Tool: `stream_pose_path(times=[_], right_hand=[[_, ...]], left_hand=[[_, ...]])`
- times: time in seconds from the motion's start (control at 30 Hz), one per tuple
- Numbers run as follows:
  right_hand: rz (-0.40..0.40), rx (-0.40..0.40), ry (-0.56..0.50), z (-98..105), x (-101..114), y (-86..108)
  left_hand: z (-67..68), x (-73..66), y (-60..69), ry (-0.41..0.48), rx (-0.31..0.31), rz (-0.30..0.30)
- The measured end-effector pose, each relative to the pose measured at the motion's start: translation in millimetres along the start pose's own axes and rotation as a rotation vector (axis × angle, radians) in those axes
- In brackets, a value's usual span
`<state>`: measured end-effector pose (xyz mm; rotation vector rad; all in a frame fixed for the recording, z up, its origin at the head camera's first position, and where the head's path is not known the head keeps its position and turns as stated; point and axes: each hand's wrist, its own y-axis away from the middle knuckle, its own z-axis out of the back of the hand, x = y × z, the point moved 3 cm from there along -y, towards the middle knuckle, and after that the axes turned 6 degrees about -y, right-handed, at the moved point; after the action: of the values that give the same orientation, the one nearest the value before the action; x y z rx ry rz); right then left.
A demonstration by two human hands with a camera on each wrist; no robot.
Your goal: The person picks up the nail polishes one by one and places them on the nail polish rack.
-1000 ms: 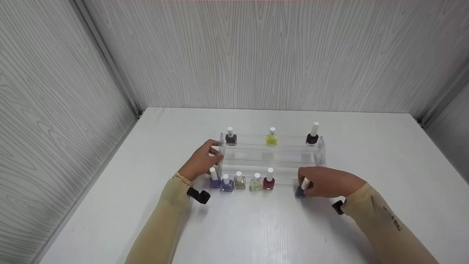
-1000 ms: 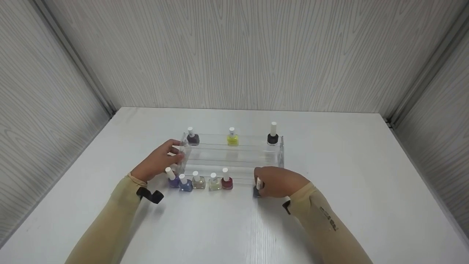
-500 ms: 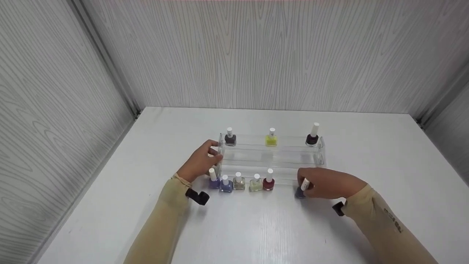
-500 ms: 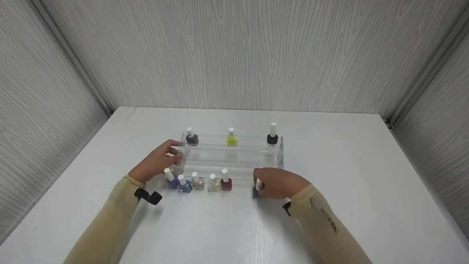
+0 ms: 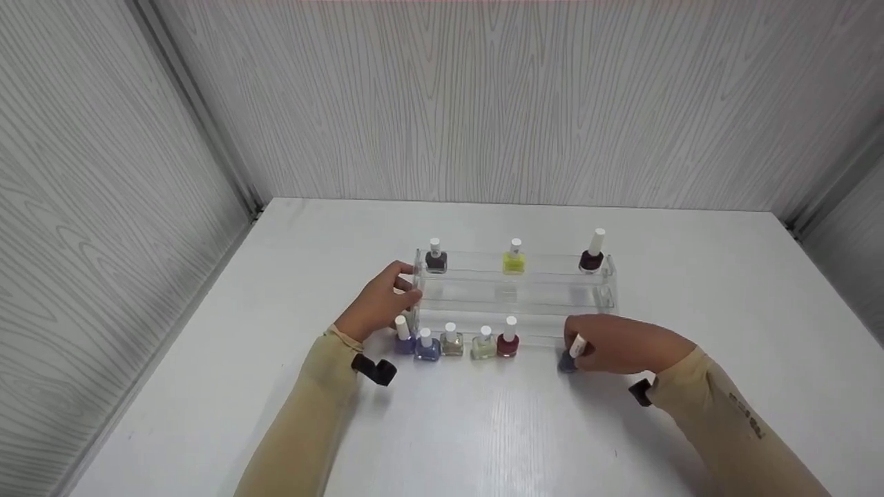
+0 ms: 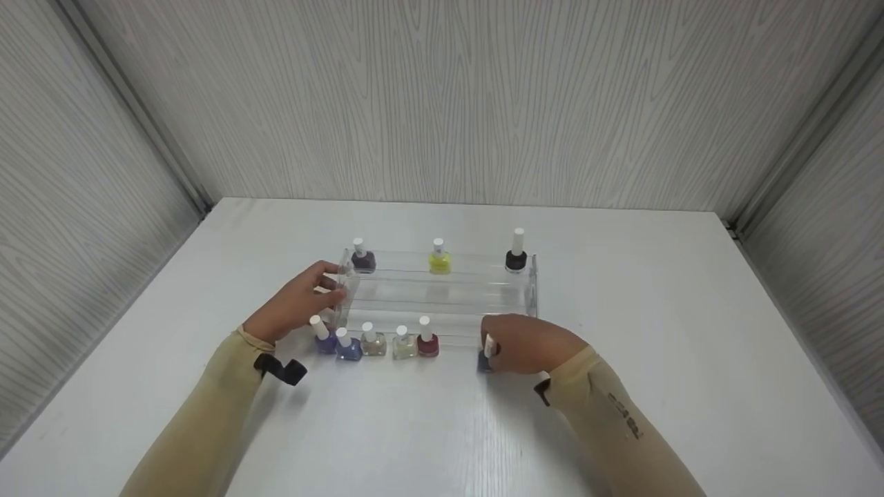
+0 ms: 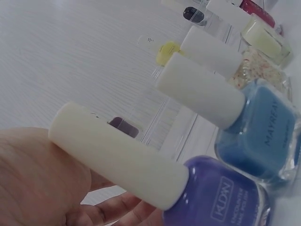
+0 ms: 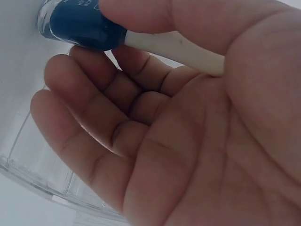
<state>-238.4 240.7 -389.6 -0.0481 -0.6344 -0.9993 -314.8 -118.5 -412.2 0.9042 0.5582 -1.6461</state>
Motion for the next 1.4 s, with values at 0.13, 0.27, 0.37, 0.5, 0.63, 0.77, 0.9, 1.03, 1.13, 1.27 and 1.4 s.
stream_pose_path(times=[0.13, 0.27, 0.37, 0.5, 0.63, 0.77, 0.9, 1.03, 1.13, 1.27, 1.4], right_hand=[[-0.024, 0.042, -0.02, 0.2, -0.5, -0.6], [-0.04, 0.084, -0.05, -2.2, -1.8, -0.6], [-0.02, 0.089, -0.046, -3.4, -1.3, -1.0], [0.032, 0.06, -0.028, -2.7, 0.1, -2.8], [0.101, -0.022, -0.041, 1.2, -0.4, -4.9], [0.128, -0.085, -0.096, 7.5, -1.6, -4.9], [0.123, -0.181, -0.195, 18.8, -4.0, -2.2], [0.132, -0.355, -0.303, 32.4, -8.9, 2.7], [0.13, -0.494, -0.326, 41.8, -14.0, 7.5], [0.089, -0.61, -0.304, 50.5, -21.7, 12.7], [0.046, -0.611, -0.287, 52.4, -28.1, 14.8]], left_hand=[[-0.2, 1.6, 1.7, 0.017, -0.002, 0.01], [-1.5, 2.6, 3.1, 0.024, 0.002, 0.035], [-1.4, 2.4, 3.8, 0.027, 0.001, 0.036], [0.0, 3.8, 4.6, 0.035, 0.008, 0.03], [1.5, 4.6, 4.4, 0.035, 0.018, 0.018], [2.8, 3.1, 3.6, 0.014, 0.016, 0.013], [3.7, 2.7, 2.8, 0.006, 0.018, 0.009], [3.7, 3.3, 1.9, 0.014, 0.024, 0.012], [3.4, 2.2, 2.1, 0.014, 0.031, 0.019], [3.3, 0.6, 1.1, 0.001, 0.029, 0.017], [2.0, -0.8, -0.1, -0.008, 0.027, 0.012]])
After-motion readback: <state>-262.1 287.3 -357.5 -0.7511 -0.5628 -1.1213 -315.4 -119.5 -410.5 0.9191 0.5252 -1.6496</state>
